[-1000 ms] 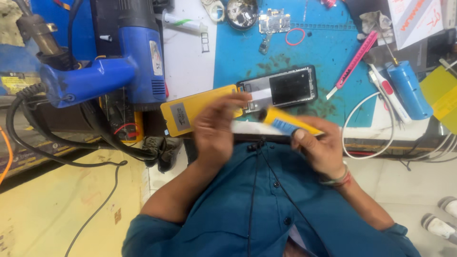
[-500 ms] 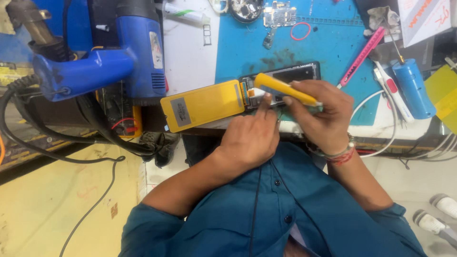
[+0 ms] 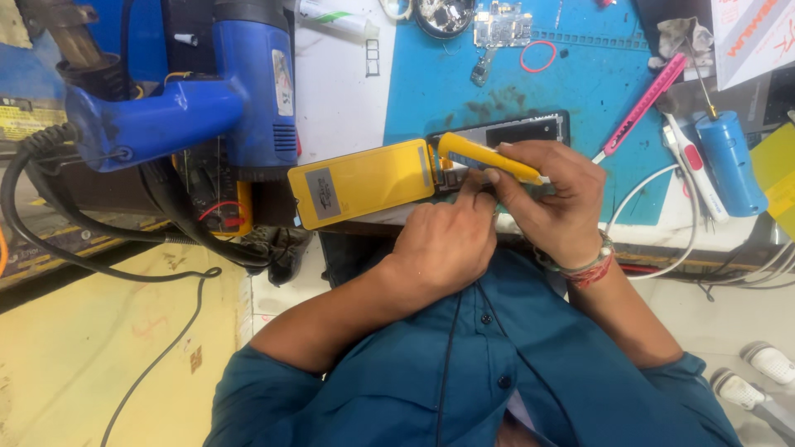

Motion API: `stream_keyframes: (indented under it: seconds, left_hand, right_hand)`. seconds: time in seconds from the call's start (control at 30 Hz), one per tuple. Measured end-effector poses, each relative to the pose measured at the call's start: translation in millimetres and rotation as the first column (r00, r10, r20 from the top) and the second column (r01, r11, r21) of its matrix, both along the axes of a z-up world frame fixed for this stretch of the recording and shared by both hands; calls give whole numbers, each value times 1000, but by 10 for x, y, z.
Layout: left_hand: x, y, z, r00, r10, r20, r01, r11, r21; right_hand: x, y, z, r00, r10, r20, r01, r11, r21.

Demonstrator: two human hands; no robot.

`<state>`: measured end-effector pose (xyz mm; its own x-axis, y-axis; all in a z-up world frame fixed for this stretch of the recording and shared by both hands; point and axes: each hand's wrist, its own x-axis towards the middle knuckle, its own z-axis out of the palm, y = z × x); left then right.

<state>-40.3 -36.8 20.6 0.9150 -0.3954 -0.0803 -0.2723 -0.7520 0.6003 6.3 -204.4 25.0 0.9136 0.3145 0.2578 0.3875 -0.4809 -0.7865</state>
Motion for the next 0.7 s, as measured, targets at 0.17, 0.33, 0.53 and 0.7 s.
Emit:
stream_keyframes:
  seconds: [0.17, 0.33, 0.53, 0.7]
  left_hand:
    - [6, -2, 1, 1000, -6, -4, 6, 1000, 6]
    - [21, -5, 9, 1000, -12, 3, 11, 1000, 16]
    - [20, -4, 19, 1000, -20, -11, 21, 999, 29]
    - [24, -4, 18, 1000, -19, 8, 19, 1000, 14]
  right_hand:
    - [-11, -10, -14, 1000, -8, -9, 8, 1000, 5]
    - [-12, -17, -36, 1000, -22, -6, 22, 1000, -5]
    - [-24, -17, -62, 999, -41, 7, 41, 999, 15]
    - [-37, -24, -71, 998, -55, 32, 54, 998, 24]
